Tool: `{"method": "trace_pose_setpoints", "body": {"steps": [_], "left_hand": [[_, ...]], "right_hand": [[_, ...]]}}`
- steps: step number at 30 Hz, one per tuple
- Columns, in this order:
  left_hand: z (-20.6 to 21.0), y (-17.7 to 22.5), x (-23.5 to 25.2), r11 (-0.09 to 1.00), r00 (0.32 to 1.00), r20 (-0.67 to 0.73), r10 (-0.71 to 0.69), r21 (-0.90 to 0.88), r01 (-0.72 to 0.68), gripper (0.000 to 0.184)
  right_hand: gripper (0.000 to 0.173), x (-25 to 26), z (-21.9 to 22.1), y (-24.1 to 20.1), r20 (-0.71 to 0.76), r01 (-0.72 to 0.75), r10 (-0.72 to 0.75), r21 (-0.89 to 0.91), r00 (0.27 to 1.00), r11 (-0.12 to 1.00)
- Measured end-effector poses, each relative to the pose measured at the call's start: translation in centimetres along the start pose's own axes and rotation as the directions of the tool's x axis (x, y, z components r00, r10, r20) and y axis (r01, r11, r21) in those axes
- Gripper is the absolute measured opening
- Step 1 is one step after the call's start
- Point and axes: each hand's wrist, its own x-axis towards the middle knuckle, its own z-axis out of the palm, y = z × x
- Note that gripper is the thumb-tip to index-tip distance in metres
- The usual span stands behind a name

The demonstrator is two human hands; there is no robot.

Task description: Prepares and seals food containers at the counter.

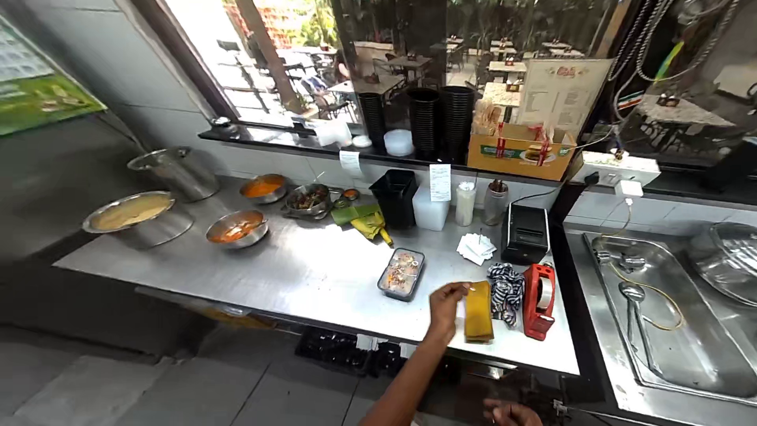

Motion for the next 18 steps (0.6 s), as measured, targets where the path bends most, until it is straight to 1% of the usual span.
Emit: {"method": "trace_pose_setpoints", "body": {"steps": [1,3,6,9,13,18], "left_hand": [[-2.2,1.0,1.3,0.999,0.998,-0.046,0.030,0.030,-0.029,0.016],[-6.4,2.3,4.2,0.993,0.985,-0.147,0.087,0.086,-0.075,0.019],[-12.0,2.7,10.2,0.985,0.947,-0.284,0.152,0.126,-0.121,0.016],[-16.6,2.0,16.1,0.982,0.928,-0.333,0.166,0.144,-0.125,0.015],[-20.4,0.0,21.0,0.986,0.924,-0.370,0.098,0.161,-0.040,0.016],[-21.7,-1.6,23.3,0.998,0.927,-0.373,-0.028,0.044,0.048,0.014]], "right_hand": [[0.016,2.3,0.6,-0.8,0.056,0.046,-0.044,-0.036,0.997,0.998],[0.017,7.1,2.7,-3.4,0.132,0.065,-0.053,-0.095,0.990,0.993],[0.020,14.6,6.3,-6.6,0.220,0.046,-0.010,-0.163,0.975,0.986],[0.020,20.9,9.8,-8.6,0.238,-0.019,0.072,-0.216,0.969,0.976],[0.020,26.4,12.7,-9.2,0.229,-0.104,0.175,-0.291,0.958,0.951],[0.019,28.9,13.3,-8.2,0.215,-0.212,0.271,-0.263,0.938,0.941]]}}
